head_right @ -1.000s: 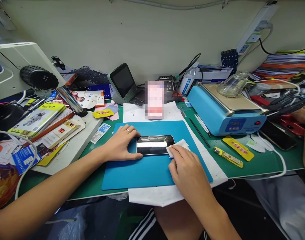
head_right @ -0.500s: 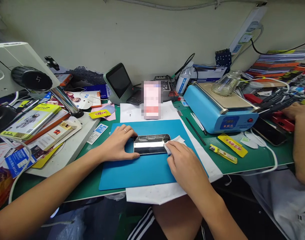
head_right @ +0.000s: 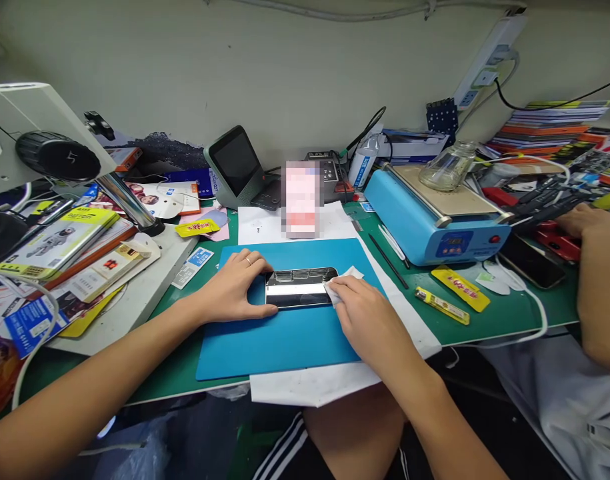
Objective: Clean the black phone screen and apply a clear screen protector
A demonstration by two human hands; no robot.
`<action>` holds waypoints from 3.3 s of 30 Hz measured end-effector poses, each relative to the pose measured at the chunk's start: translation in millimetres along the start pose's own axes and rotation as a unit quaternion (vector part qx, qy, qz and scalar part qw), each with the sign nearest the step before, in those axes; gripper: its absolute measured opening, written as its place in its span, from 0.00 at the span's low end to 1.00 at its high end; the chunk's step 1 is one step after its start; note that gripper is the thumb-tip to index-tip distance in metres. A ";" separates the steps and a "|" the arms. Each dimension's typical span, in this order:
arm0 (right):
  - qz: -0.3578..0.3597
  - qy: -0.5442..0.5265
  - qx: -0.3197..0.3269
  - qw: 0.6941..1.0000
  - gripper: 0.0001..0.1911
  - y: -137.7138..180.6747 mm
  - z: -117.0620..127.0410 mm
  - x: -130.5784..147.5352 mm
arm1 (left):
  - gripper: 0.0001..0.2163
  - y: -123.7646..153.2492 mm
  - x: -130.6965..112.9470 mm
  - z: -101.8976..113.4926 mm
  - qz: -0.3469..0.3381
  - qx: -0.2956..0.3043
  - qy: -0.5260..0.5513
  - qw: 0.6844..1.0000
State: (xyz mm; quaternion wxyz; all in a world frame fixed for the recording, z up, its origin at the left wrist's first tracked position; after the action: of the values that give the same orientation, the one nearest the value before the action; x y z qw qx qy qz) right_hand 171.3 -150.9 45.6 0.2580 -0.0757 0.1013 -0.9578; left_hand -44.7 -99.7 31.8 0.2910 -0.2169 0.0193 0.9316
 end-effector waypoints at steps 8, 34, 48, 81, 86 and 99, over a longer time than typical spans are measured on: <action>-0.005 -0.002 -0.006 1.000 0.22 -16.5 -5.4 -6.9 | 0.25 -0.3 -0.4 0.0 0.004 0.004 0.006 1.000; 0.029 0.021 -0.005 0.999 0.21 -15.4 -5.0 -1.5 | 0.23 -1.4 -0.8 0.0 0.006 0.005 0.005 1.000; 0.053 -0.039 0.021 0.998 0.19 -43.1 -15.7 38.9 | 0.24 -0.6 -0.1 -2.2 0.007 0.007 0.013 1.000; 0.002 0.038 -0.053 0.998 0.21 32.2 -3.5 20.0 | 0.25 -0.5 -0.1 -0.2 0.012 0.019 0.012 1.000; 0.001 0.028 -0.040 0.999 0.22 22.9 -6.8 19.3 | 0.26 -0.3 1.4 -2.6 0.014 0.021 0.006 1.000; 0.062 0.024 -0.063 0.996 0.23 11.1 -16.2 62.3 | 0.25 -0.6 -1.0 -3.0 0.009 0.010 0.007 1.000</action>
State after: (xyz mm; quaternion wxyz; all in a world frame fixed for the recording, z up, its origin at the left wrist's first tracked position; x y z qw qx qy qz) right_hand 120.1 -189.5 33.1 0.3087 -0.0619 0.1718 -0.9335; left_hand -42.5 -100.2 29.5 0.2845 -0.2206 0.0331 0.9324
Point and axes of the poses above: each hand's wrist, its own y-axis away from the middle knuckle, its own z-axis out of the back of the hand, x = y × z, the point moved 6 cm from there along -y, towards the middle knuckle, and after that the axes turned 8 degrees about z, right-handed, at the moved point
